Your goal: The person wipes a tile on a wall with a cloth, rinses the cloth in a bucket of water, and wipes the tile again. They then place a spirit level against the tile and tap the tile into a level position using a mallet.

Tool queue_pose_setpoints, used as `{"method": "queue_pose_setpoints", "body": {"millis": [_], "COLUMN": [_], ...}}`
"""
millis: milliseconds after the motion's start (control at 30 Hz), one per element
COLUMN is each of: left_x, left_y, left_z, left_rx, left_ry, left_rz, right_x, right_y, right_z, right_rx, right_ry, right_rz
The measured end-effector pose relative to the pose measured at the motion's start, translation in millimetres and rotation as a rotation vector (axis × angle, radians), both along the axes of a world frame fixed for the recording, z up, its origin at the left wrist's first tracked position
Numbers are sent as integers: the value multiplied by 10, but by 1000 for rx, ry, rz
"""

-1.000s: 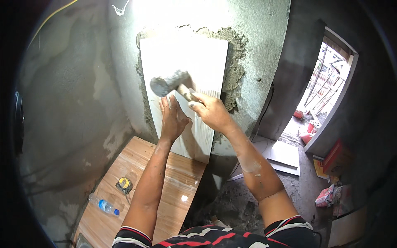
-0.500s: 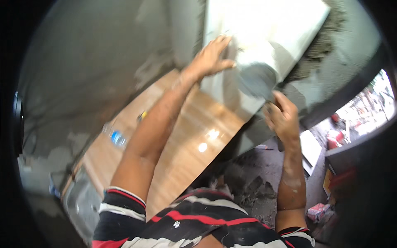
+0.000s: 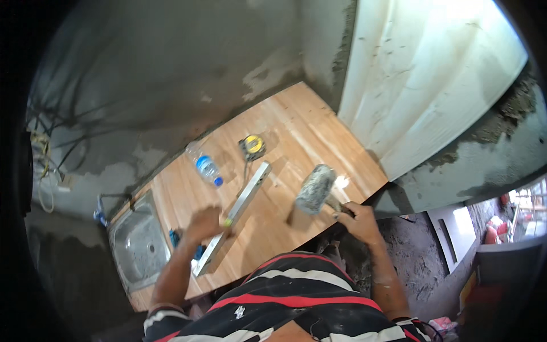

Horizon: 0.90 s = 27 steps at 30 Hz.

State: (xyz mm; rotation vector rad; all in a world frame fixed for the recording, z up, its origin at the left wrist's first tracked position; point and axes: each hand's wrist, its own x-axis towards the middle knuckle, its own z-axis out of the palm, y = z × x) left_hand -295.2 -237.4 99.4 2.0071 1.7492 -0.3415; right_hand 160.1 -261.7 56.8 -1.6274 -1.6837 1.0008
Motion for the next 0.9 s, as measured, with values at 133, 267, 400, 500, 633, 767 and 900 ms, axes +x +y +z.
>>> {"method": "queue_pose_setpoints", "body": {"millis": [133,267,400,500,633,767,900], "left_x": [78,-44,124,384,1457,2400,3243], "left_y": [-414,-304,-14,331,1029,1738,2025], "left_z": [-301,-62,676,904,1160,943,728], "left_rx": [16,-4,-40,-65,326,404,410], "left_ry": [-16,-78,-273,-625,-980,-1176,-1515], "left_rz": [237,172,162,302,117,-14,-85], "right_x": [-3,250,491,588,780,899,1036], "right_y": [69,41,-140,-297,-570,-945,-1347], "right_z": [15,-109,-63,-42,-45,-39,-339], "right_rx": [25,82,132,157,156,47,119], "right_ry": [-5,36,29,94,115,150,113], "right_rz": [1,-52,-53,-108,-209,-322,-361]}}
